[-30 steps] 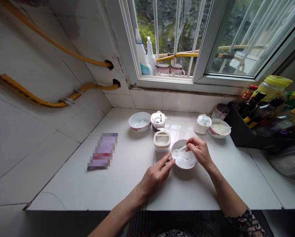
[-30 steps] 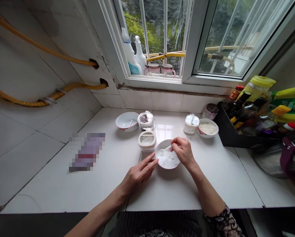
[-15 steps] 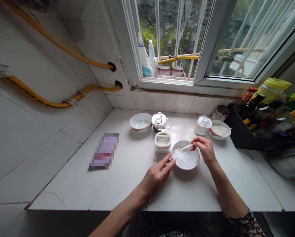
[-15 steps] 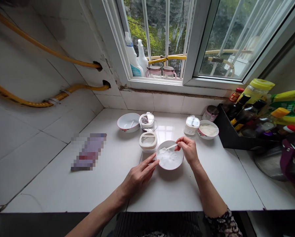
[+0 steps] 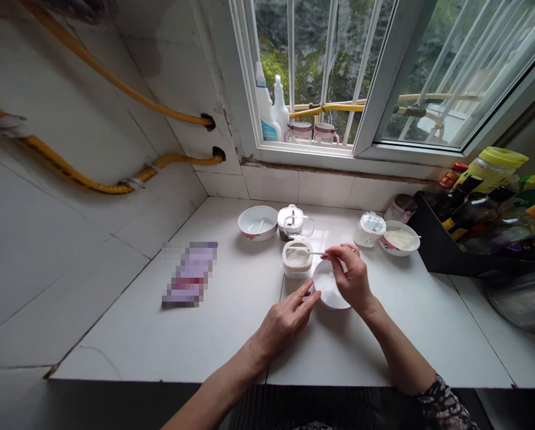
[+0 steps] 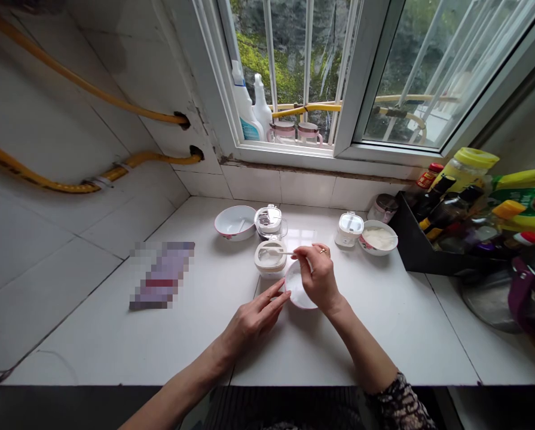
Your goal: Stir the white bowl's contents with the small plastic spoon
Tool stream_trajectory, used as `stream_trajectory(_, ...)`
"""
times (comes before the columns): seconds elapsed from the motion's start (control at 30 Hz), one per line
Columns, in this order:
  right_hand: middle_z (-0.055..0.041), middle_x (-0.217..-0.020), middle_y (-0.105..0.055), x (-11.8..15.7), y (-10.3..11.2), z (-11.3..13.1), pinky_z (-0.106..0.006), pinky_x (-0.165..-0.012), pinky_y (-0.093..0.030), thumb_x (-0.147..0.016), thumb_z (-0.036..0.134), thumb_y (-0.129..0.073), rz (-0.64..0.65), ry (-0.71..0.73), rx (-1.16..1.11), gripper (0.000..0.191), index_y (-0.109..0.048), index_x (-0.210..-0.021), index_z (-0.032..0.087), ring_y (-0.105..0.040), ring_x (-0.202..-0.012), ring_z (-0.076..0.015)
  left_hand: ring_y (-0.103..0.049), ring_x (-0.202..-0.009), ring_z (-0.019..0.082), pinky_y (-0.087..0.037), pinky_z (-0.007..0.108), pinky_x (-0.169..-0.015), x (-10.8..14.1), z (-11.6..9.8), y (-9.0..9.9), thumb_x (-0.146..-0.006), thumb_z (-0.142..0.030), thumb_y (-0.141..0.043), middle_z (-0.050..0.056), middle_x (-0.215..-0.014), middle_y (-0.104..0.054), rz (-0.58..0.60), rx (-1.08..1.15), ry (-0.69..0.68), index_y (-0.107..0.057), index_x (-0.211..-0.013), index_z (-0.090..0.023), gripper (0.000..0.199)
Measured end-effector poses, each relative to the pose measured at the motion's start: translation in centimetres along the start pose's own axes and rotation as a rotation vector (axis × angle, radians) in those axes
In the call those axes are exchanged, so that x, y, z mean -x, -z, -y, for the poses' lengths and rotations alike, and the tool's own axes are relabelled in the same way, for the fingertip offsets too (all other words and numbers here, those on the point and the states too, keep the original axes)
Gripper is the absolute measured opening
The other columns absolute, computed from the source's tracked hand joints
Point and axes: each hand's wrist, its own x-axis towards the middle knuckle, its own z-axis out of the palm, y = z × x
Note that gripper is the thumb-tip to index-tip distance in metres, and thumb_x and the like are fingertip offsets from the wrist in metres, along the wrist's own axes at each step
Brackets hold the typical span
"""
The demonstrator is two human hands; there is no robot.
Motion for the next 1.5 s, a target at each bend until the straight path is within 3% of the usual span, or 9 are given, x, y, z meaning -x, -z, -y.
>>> stream_trajectory(0.1, -0.001, -0.077, -0.074, 0.2, 0.1, 0.3, -0.045, -0.099, -0.044, -0.092, 0.014, -0.049, 0.07, 0.216, 0.168, 0.019, -0.065, -0.089, 0.024, -0.066, -0.07, -0.0173, -0.073, -0.102, 0.02, -0.063, 0.028, -0.082, 0.0, 0.1, 0.0, -0.097, -0.004, -0.044, 0.021, -0.139, -0.058, 0.0, -0.003, -0.002, -0.05, -0.141, -0.015, 0.046)
stream_trajectory(0.17, -0.0013, -0.078, -0.075, 0.2, 0.8, 0.4, -0.045, -0.1, -0.043, -0.092, 0.016, -0.05, 0.039, 0.166, 0.181, 0.018, -0.065, -0.089, 0.024, -0.066, -0.07, -0.0181, -0.072, -0.104, 0.02, -0.063, 0.028, -0.084, 0.0, 0.1, 0.1, -0.097, -0.005, -0.043, 0.02, -0.14, -0.057, 0.009, -0.008, 0.0, -0.048, -0.143, -0.016, 0.048)
stream_trajectory(0.27, -0.0027, -0.073, -0.074, 0.1, 2.3, 0.0, -0.045, -0.095, -0.045, -0.09, 0.025, -0.053, -0.069, -0.054, 0.135, 0.013, -0.065, -0.086, 0.025, -0.066, -0.075, -0.0227, -0.072, -0.106, 0.021, -0.063, 0.029, -0.085, 0.0, 0.0, 0.2, -0.096, -0.003, -0.044, 0.021, -0.139, -0.058, 0.01, -0.009, 0.001, -0.051, -0.14, -0.015, 0.046)
stream_trajectory(0.4, -0.0018, -0.058, -0.066, 0.3, 3.9, -1.5, -0.041, -0.085, -0.047, -0.08, 0.023, -0.053, -0.038, -0.238, 0.142, 0.013, -0.063, -0.073, 0.026, -0.062, -0.08, -0.0257, -0.071, -0.11, 0.022, -0.063, 0.03, -0.087, -0.1, -0.1, 0.3, -0.097, -0.004, -0.045, 0.021, -0.138, -0.059, 0.009, -0.003, 0.006, -0.054, -0.137, -0.014, 0.043)
stream_trajectory(0.6, -0.0002, -0.058, -0.064, 0.7, 4.0, -2.6, -0.04, -0.088, -0.044, -0.075, 0.02, -0.051, 0.02, -0.246, 0.224, 0.015, -0.06, -0.066, 0.027, -0.059, -0.078, -0.025, -0.068, -0.115, 0.024, -0.063, 0.031, -0.088, -0.1, -0.1, 0.5, -0.096, -0.002, -0.046, 0.022, -0.138, -0.059, 0.016, 0.0, -0.002, -0.054, -0.137, -0.013, 0.043)
stream_trajectory(0.97, 0.0009, -0.054, -0.067, 0.9, 3.1, -2.1, -0.04, -0.09, -0.042, -0.074, 0.021, -0.051, 0.062, -0.372, 0.113, 0.014, -0.061, -0.068, 0.026, -0.062, -0.074, -0.0235, -0.067, -0.117, 0.024, -0.062, 0.03, -0.089, 0.1, 0.0, 0.3, -0.095, -0.002, -0.045, 0.02, -0.141, -0.057, 0.02, -0.009, -0.007, -0.05, -0.142, -0.015, 0.049)
stream_trajectory(1.2, 0.0013, -0.052, -0.064, 0.5, 3.8, -2.0, -0.033, -0.07, -0.047, -0.072, 0.024, -0.05, 0.011, -0.468, -0.022, 0.012, -0.06, -0.064, 0.024, -0.059, -0.056, -0.019, -0.067, -0.117, 0.024, -0.062, 0.03, -0.09, -0.1, 0.0, 0.4, -0.095, -0.002, -0.046, 0.019, -0.141, -0.057, 0.011, -0.011, -0.006, -0.048, -0.144, -0.016, 0.051)
stream_trajectory(1.37, 0.0019, -0.049, -0.063, 0.6, 3.5, -2.0, -0.037, -0.084, -0.045, -0.071, 0.023, -0.051, 0.025, -0.382, 0.079, 0.014, -0.059, -0.061, 0.026, -0.06, -0.064, -0.0213, -0.068, -0.116, 0.024, -0.062, 0.03, -0.089, -0.1, -0.1, 0.4, -0.096, -0.003, -0.047, 0.02, -0.14, -0.057, 0.002, -0.006, -0.006, -0.049, -0.143, -0.016, 0.049)
stream_trajectory(1.5, 0.002, -0.05, -0.063, 0.7, 3.3, -2.0, -0.038, -0.086, -0.043, -0.072, 0.022, -0.05, 0.037, -0.372, 0.087, 0.014, -0.059, -0.062, 0.026, -0.059, -0.064, -0.0214, -0.067, -0.117, 0.024, -0.062, 0.03, -0.089, 0.0, 0.0, 0.3, -0.095, -0.002, -0.046, 0.02, -0.14, -0.057, 0.014, -0.002, -0.007, -0.05, -0.142, -0.015, 0.049)
